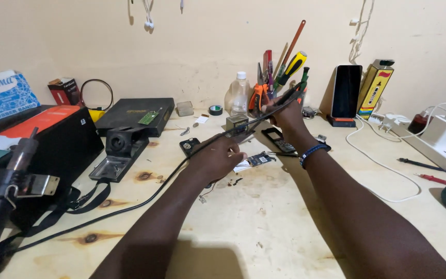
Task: Soldering and repairing components on a small electronic circuit board at a workbench.
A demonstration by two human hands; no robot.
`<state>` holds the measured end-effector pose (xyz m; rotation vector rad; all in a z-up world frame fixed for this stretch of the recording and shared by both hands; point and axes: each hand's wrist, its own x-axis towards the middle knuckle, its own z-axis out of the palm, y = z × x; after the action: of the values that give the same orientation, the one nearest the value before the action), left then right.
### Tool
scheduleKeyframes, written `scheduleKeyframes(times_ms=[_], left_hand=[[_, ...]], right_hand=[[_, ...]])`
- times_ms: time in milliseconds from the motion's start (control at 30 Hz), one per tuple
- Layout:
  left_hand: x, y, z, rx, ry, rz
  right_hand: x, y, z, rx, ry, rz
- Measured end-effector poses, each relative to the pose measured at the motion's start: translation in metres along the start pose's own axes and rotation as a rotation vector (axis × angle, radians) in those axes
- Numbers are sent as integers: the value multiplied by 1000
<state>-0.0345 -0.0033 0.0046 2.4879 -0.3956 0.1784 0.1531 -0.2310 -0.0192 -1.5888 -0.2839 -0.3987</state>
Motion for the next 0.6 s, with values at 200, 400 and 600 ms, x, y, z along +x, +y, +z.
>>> scheduleKeyframes(times_ms=[200,400,600], left_hand=[[16,-27,20,59,18,49],[10,-25,19,102,10,86],[32,-30,10,49,-84,105]], right_hand=[[-4,5,-4,-30,-15,-102],[-21,-4,2,61,-62,-27],[-22,-42,10,-86,62,-204]])
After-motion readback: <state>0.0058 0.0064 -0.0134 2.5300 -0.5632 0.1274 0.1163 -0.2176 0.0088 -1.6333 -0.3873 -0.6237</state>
